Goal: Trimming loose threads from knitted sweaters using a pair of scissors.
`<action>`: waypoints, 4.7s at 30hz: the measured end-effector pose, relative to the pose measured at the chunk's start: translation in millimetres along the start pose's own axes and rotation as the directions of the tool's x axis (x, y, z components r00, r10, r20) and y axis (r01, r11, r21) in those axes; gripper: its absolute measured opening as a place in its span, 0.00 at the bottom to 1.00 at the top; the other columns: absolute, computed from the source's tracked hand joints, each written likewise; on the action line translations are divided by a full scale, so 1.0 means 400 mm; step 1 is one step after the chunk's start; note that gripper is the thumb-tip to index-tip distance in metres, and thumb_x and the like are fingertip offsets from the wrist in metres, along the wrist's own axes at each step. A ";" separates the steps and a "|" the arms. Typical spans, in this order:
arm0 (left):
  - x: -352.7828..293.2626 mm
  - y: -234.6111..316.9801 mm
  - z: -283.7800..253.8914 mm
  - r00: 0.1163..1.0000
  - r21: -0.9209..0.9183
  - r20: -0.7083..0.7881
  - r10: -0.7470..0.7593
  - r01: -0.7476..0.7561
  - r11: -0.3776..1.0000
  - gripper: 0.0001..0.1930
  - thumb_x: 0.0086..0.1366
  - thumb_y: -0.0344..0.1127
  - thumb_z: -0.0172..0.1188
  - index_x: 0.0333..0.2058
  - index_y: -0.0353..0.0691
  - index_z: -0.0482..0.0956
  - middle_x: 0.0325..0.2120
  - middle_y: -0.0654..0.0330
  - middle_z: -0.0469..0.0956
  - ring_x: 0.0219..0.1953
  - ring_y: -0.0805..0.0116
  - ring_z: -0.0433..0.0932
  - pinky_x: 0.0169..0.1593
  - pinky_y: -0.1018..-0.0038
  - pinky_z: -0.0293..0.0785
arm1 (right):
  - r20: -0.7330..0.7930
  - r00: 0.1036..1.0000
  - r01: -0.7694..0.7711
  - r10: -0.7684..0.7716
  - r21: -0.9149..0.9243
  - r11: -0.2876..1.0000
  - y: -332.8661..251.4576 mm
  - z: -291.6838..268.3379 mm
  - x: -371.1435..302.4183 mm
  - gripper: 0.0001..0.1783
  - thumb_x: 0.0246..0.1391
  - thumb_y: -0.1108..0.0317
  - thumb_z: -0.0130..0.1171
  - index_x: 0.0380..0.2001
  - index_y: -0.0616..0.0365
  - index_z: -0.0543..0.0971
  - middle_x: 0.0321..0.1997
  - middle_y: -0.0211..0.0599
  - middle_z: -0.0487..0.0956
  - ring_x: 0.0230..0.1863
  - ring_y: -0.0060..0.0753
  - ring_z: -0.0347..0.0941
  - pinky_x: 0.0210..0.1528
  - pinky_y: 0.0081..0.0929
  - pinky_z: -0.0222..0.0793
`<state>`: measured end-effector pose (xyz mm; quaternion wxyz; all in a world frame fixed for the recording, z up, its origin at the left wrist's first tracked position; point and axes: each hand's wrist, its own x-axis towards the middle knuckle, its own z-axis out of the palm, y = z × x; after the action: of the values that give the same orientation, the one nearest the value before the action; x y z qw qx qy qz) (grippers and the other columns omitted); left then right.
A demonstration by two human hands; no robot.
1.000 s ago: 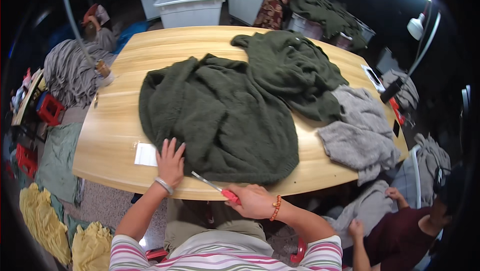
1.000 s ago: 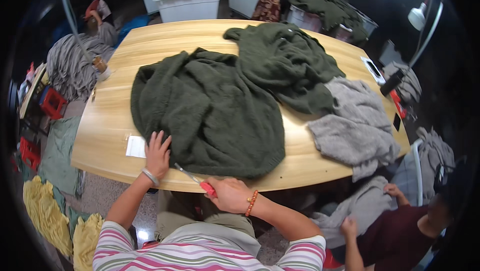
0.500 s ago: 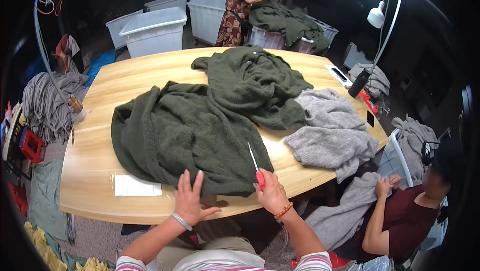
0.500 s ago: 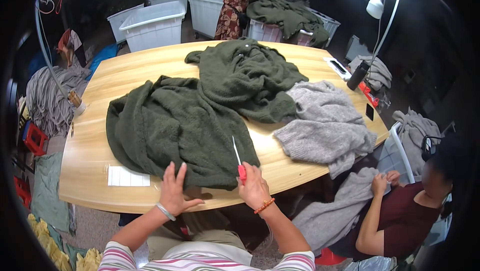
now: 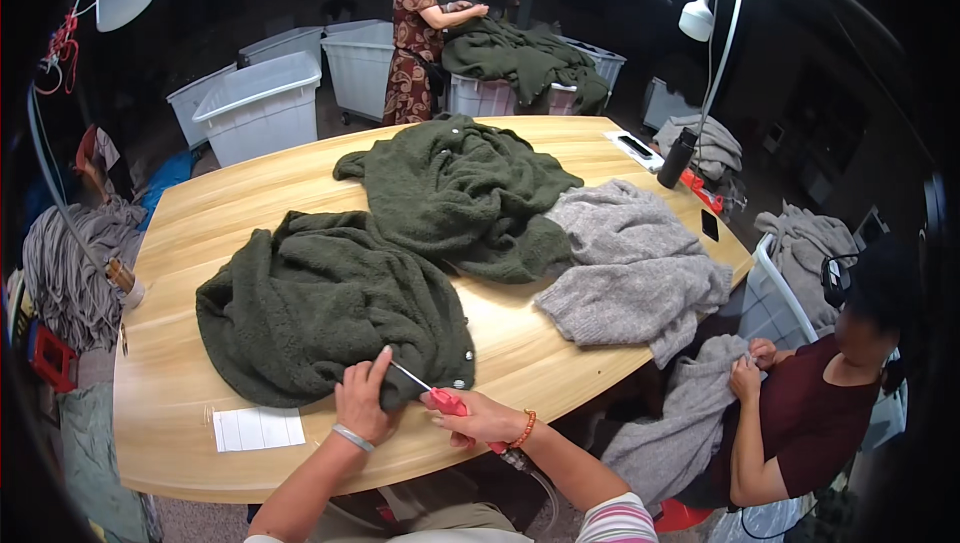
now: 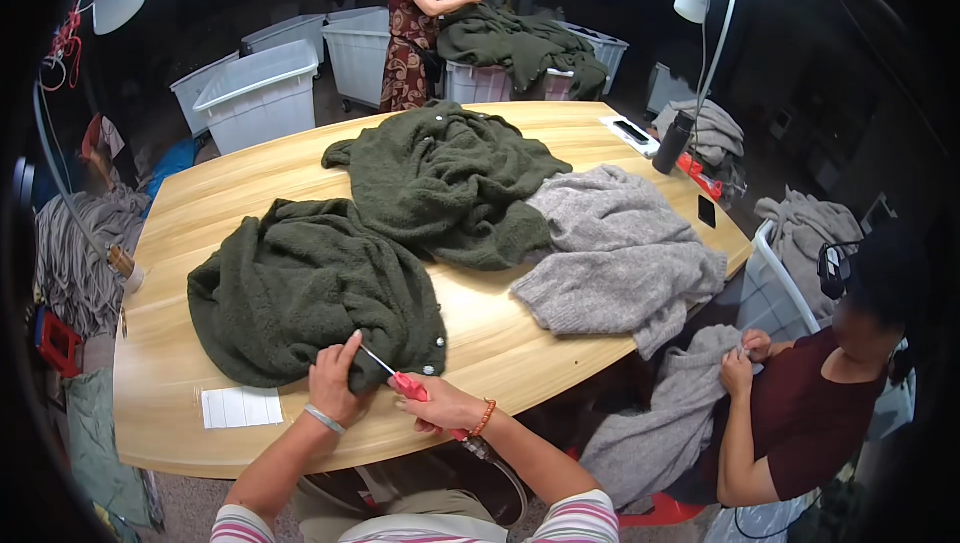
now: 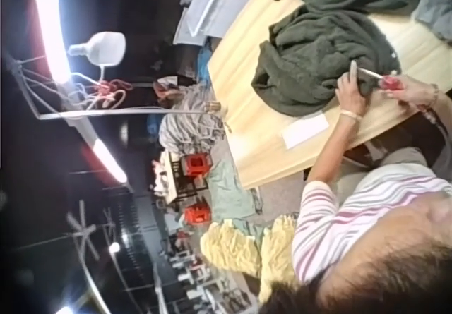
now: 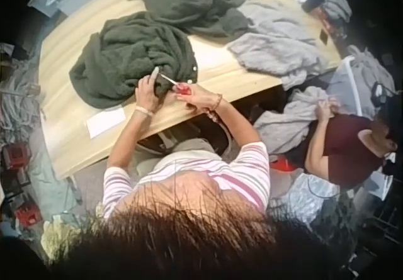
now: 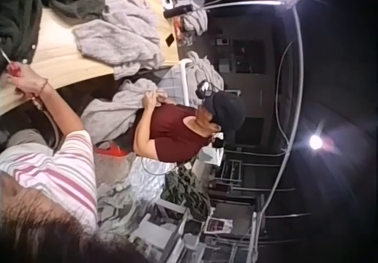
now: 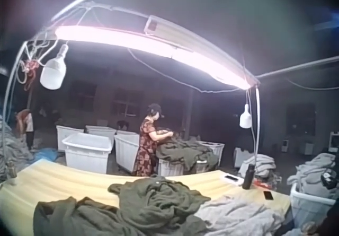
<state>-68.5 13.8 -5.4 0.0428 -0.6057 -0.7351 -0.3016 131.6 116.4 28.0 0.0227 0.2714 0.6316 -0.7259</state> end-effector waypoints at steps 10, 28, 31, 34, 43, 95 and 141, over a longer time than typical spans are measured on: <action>0.067 -0.205 -0.159 0.961 -0.258 -0.163 -0.222 0.176 0.950 0.20 0.48 0.24 0.61 0.43 0.37 0.76 0.35 0.51 0.80 0.40 0.56 0.81 0.47 0.69 0.74 | -0.115 0.976 0.061 -0.182 -0.663 0.746 -0.004 -0.017 -0.081 0.26 0.58 0.61 0.54 0.59 0.53 0.66 0.34 0.53 0.80 0.35 0.54 0.78 0.39 0.45 0.73; 0.052 0.307 -0.229 0.706 -0.827 0.205 0.678 -0.246 0.506 0.36 0.45 0.24 0.70 0.56 0.35 0.69 0.53 0.45 0.67 0.51 0.48 0.72 0.54 0.66 0.71 | -0.249 0.643 0.647 -0.725 -0.330 0.687 0.060 -0.239 -0.079 0.16 0.62 0.58 0.52 0.45 0.58 0.73 0.28 0.52 0.79 0.25 0.50 0.76 0.32 0.42 0.74; 0.124 0.334 -0.174 0.726 -0.830 0.074 0.684 -0.335 0.445 0.35 0.44 0.21 0.67 0.55 0.35 0.69 0.54 0.45 0.64 0.59 0.48 0.66 0.60 0.63 0.68 | -0.410 0.653 0.624 -0.637 -0.185 0.759 -0.051 -0.504 -0.156 0.15 0.62 0.58 0.52 0.44 0.57 0.73 0.28 0.51 0.80 0.25 0.48 0.76 0.31 0.41 0.74; 0.189 0.382 -0.078 0.798 -0.774 -0.061 0.600 -0.417 0.476 0.25 0.53 0.27 0.69 0.50 0.36 0.72 0.50 0.48 0.68 0.59 0.49 0.67 0.57 0.64 0.71 | -0.563 0.646 0.597 -0.516 -0.049 0.801 -0.188 -0.792 -0.243 0.15 0.62 0.58 0.52 0.44 0.57 0.74 0.28 0.50 0.80 0.24 0.46 0.76 0.31 0.41 0.74; 0.349 0.206 0.169 0.926 -0.511 0.085 0.367 -0.276 0.814 0.23 0.54 0.34 0.69 0.48 0.43 0.72 0.51 0.49 0.67 0.55 0.47 0.67 0.57 0.61 0.69 | -0.592 0.796 0.407 -0.121 0.378 0.831 -0.183 -0.871 -0.132 0.20 0.61 0.61 0.56 0.52 0.56 0.67 0.42 0.47 0.80 0.23 0.37 0.77 0.25 0.34 0.76; 0.617 -0.032 -0.147 0.981 -0.070 -0.015 -0.193 0.192 0.979 0.12 0.51 0.26 0.63 0.37 0.40 0.79 0.33 0.54 0.78 0.35 0.54 0.78 0.39 0.65 0.75 | -0.176 0.975 0.095 -0.137 -0.224 0.970 -0.226 -0.643 -0.235 0.28 0.62 0.72 0.55 0.64 0.60 0.61 0.44 0.37 0.79 0.29 0.18 0.76 0.32 0.18 0.77; 0.155 0.199 0.082 0.912 -0.924 0.239 -0.334 0.320 0.211 0.20 0.72 0.30 0.44 0.60 0.30 0.66 0.58 0.52 0.71 0.61 0.65 0.68 0.67 0.71 0.56 | 0.337 0.939 0.233 0.062 -0.761 0.606 -0.192 -0.357 -0.245 0.26 0.59 0.57 0.55 0.58 0.54 0.66 0.27 0.54 0.78 0.29 0.61 0.76 0.34 0.49 0.70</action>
<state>-2.1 90.5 25.6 -0.3840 -0.3403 -0.5204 -0.6826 238.5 234.3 130.9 0.2102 0.0770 0.8856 -0.4070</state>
